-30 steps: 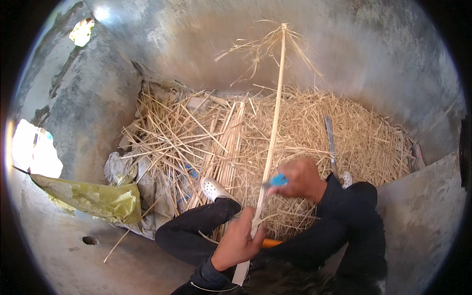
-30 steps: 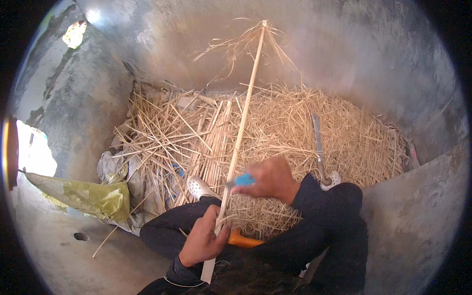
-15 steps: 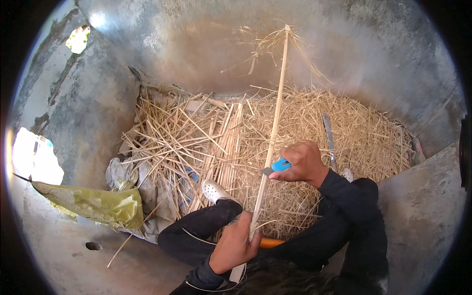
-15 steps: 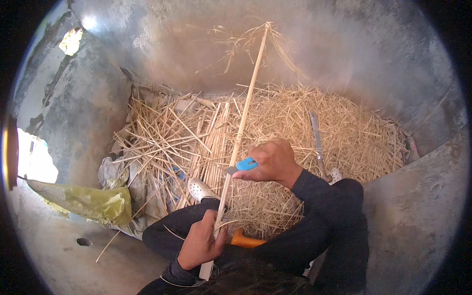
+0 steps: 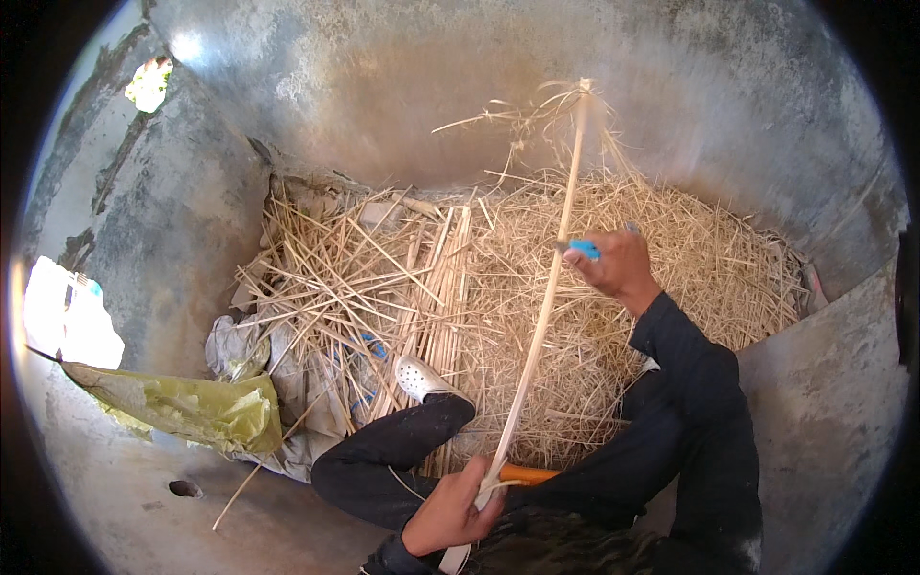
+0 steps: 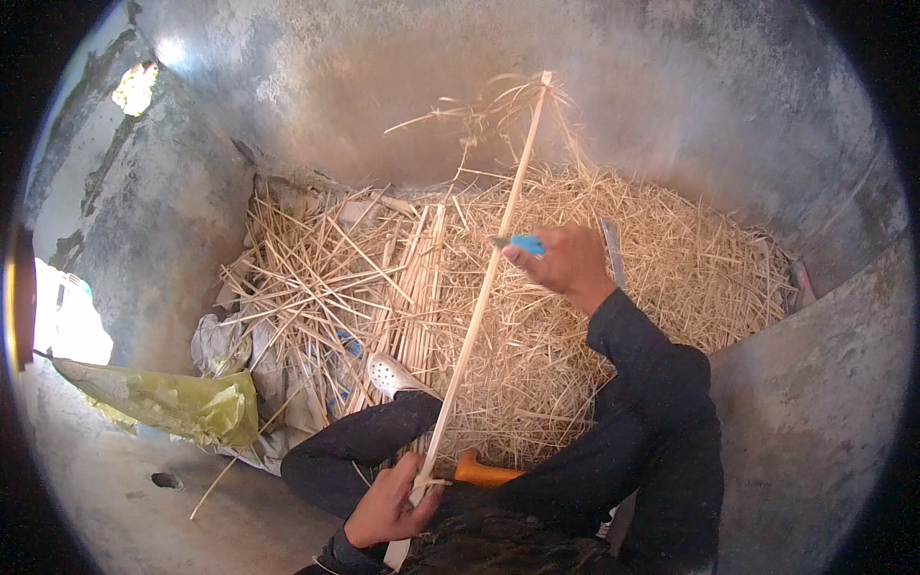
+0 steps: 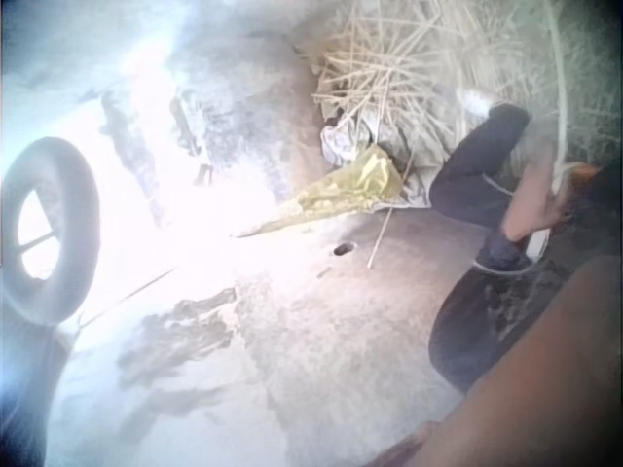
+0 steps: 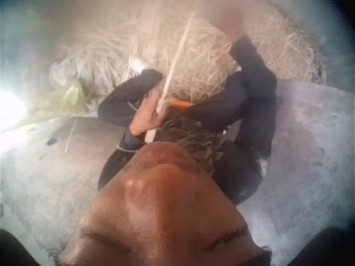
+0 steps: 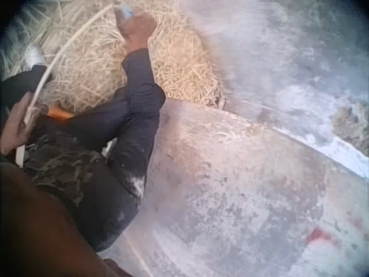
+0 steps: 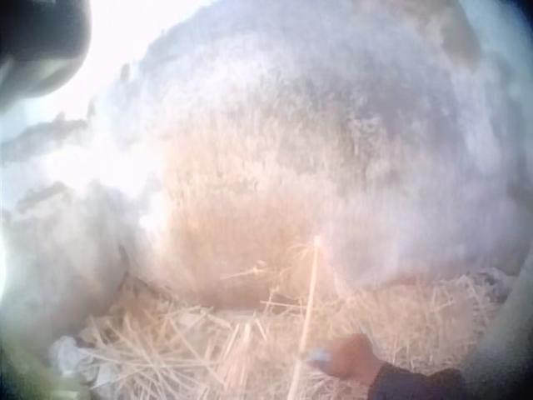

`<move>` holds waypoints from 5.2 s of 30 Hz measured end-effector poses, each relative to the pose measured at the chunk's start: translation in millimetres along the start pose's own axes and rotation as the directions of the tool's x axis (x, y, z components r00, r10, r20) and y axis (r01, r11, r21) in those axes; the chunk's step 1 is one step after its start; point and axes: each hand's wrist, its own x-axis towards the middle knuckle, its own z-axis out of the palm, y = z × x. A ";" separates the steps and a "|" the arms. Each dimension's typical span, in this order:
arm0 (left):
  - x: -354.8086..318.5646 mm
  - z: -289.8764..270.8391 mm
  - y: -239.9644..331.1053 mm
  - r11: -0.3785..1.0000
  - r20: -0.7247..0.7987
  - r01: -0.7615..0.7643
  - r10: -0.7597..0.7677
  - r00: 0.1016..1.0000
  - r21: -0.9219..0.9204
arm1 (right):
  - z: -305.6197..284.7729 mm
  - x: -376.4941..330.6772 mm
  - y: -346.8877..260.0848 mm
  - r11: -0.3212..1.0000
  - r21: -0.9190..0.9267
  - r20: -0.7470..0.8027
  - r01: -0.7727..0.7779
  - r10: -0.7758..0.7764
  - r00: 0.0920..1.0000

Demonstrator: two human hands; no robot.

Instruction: The person sits on the floor and uses a knife to split long dried sticks into thinner strips. They hold each stick with one hand and draw the knife along its length to peel off thin layers, repeating the process on multiple sticks.

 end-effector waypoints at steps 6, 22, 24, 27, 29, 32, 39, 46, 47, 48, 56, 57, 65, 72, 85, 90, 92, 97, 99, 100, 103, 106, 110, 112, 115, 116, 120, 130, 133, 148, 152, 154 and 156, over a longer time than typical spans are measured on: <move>-38.0 -10.8 -8.7 0.990 0.191 0.122 -0.106 0.976 -0.072 | -25.6 32.5 63.0 0.925 0.145 -0.133 -0.350 0.369 0.920; 59.6 -7.0 -4.7 0.989 -0.276 -0.004 0.044 0.960 0.145 | -3.1 -55.9 -104.9 0.949 0.212 0.193 0.232 -0.274 0.942; 64.0 -4.3 -6.0 0.977 -0.304 -0.050 0.112 0.946 0.206 | -0.9 -46.4 -95.2 0.940 0.216 0.146 0.266 -0.300 0.943; 67.5 -9.9 7.3 0.977 -0.284 0.017 0.045 0.958 0.214 | -1.3 -40.1 -94.1 0.940 0.169 0.038 0.296 -0.307 0.951; 69.5 -9.3 10.0 0.971 -0.286 0.012 0.059 0.957 0.239 | 0.3 -36.3 -90.7 0.943 0.139 0.022 0.303 -0.308 0.951; 71.6 -12.6 13.0 0.969 -0.280 0.013 0.059 0.958 0.247 | 0.8 -31.0 -85.6 0.947 0.133 0.034 0.292 -0.298 0.954; 71.4 -17.7 17.1 0.971 -0.277 0.049 0.019 0.961 0.235 | 12.5 -20.4 -72.3 0.953 0.111 -0.019 0.284 -0.283 0.959; 69.0 -20.1 13.9 0.974 -0.289 0.007 0.061 0.955 0.227 | 15.4 -11.8 -72.8 0.950 0.099 -0.048 0.295 -0.292 0.955; 68.2 -20.3 11.2 0.974 -0.288 -0.006 0.073 0.955 0.226 | 16.7 -10.4 -73.3 0.946 0.101 -0.053 0.307 -0.302 0.952; 67.8 -19.6 9.5 0.975 -0.282 -0.022 0.085 0.956 0.220 | 17.1 -10.3 -71.8 0.944 0.098 -0.054 0.314 -0.310 0.949; 23.9 -13.3 -4.2 0.990 -0.122 -0.002 0.020 0.992 0.140 | -3.6 27.8 17.3 0.950 0.032 -0.013 -0.310 0.311 0.950; 25.2 -13.7 -9.2 0.990 -0.157 -0.024 0.046 0.987 0.140 | -6.3 28.5 12.7 0.972 0.045 -0.044 -0.230 0.232 0.972; 47.0 -23.3 4.8 0.997 -0.290 0.004 0.018 0.957 0.077 | 0.4 -46.1 -115.3 0.911 0.271 0.078 0.312 -0.344 0.936; 45.9 -18.8 0.6 0.811 -0.060 0.106 -0.171 0.983 -0.576 | -3.5 -24.5 -96.6 0.948 0.267 0.076 0.170 -0.197 0.978; 46.4 -15.2 9.5 0.629 0.041 0.170 -0.214 0.976 -0.759 | -0.5 -37.6 -109.8 0.935 0.266 0.032 0.233 -0.250 0.968; 41.0 -18.1 11.5 0.751 0.055 0.194 -0.206 0.977 -0.631 | 1.6 -26.4 -90.3 0.961 0.190 0.037 0.199 -0.210 0.977; 38.8 -21.4 9.3 0.763 0.056 0.179 -0.184 0.981 -0.621 | -6.8 -32.6 -103.0 0.935 0.197 0.019 0.296 -0.305 0.952; 30.7 -19.9 7.1 0.920 0.005 0.057 -0.060 0.998 -0.387 | -3.8 -6.7 -62.0 0.976 0.190 0.012 0.103 -0.108 0.994; 26.1 -19.6 8.3 0.930 0.015 0.066 -0.065 0.998 -0.361 | 0.6 -8.9 -58.6 0.984 0.172 0.034 0.040 -0.047 0.998; 24.8 -22.6 7.3 0.915 0.040 0.108 -0.100 0.994 -0.389 | -4.0 -19.7 -70.3 0.973 0.196 0.026 0.120 -0.127 0.992; 23.0 -21.5 3.7 0.937 0.042 0.068 -0.057 0.997 -0.343 | -18.0 -37.4 -99.1 0.912 0.274 -0.027 0.305 -0.310 0.950; 8.8 -23.2 5.4 0.965 0.065 0.051 -0.035 0.997 -0.256 | 9.9 -9.6 -48.1 0.989 0.148 -0.027 0.030 -0.027 0.999; 9.9 -29.1 10.1 0.960 0.093 0.052 -0.027 0.995 -0.276 | -9.9 10.4 -8.4 0.999 0.023 -0.063 0.037 -0.035 0.997; 10.0 -28.9 5.4 0.972 0.154 0.039 -0.003 0.988 -0.230 | -5.5 11.7 9.8 1.000 -0.014 -0.106 -0.003 0.001 0.994; -10.3 -32.3 -10.7 0.982 0.213 0.034 0.006 0.977 -0.185 | -11.6 35.0 48.7 0.968 -0.055 -0.127 -0.246 0.237 0.963; -15.9 -35.0 -14.5 0.984 0.231 0.022 0.019 0.973 -0.175 | -14.7 39.7 65.6 0.963 -0.064 -0.131 -0.262 0.252 0.959; -28.3 -44.0 -15.8 0.965 0.387 0.214 -0.140 0.911 -0.153 | -29.7 40.2 116.2 0.929 -0.206 -0.232 -0.309 0.260 0.937; -30.1 -49.2 -31.1 0.976 0.211 0.190 -0.164 0.964 -0.107 | -4.0 11.5 151.4 0.802 -0.054 0.133 -0.595 0.596 0.792; 1.2 -28.5 -29.6 0.994 -0.065 0.080 -0.075 0.995 0.070 | 8.9 12.0 95.3 0.772 0.103 0.449 -0.627 0.526 0.722; 68.6 -11.7 2.9 0.966 -0.349 0.055 0.038 0.936 0.253 | 5.7 -32.5 -89.9 0.933 0.195 0.119 0.304 -0.330 0.937; 70.3 -17.7 9.9 0.975 -0.341 0.021 0.058 0.938 0.223 | 9.8 -25.1 -85.8 0.921 0.177 0.045 0.346 -0.359 0.932; 71.0 -18.4 12.1 0.980 -0.336 0.011 0.058 0.940 0.199 | 12.1 -22.6 -82.9 0.922 0.161 0.015 0.353 -0.359 0.933; 72.3 -19.3 6.9 0.978 -0.331 -0.038 0.106 0.938 0.206 | 12.7 -19.5 -80.8 0.924 0.145 -0.011 0.353 -0.355 0.935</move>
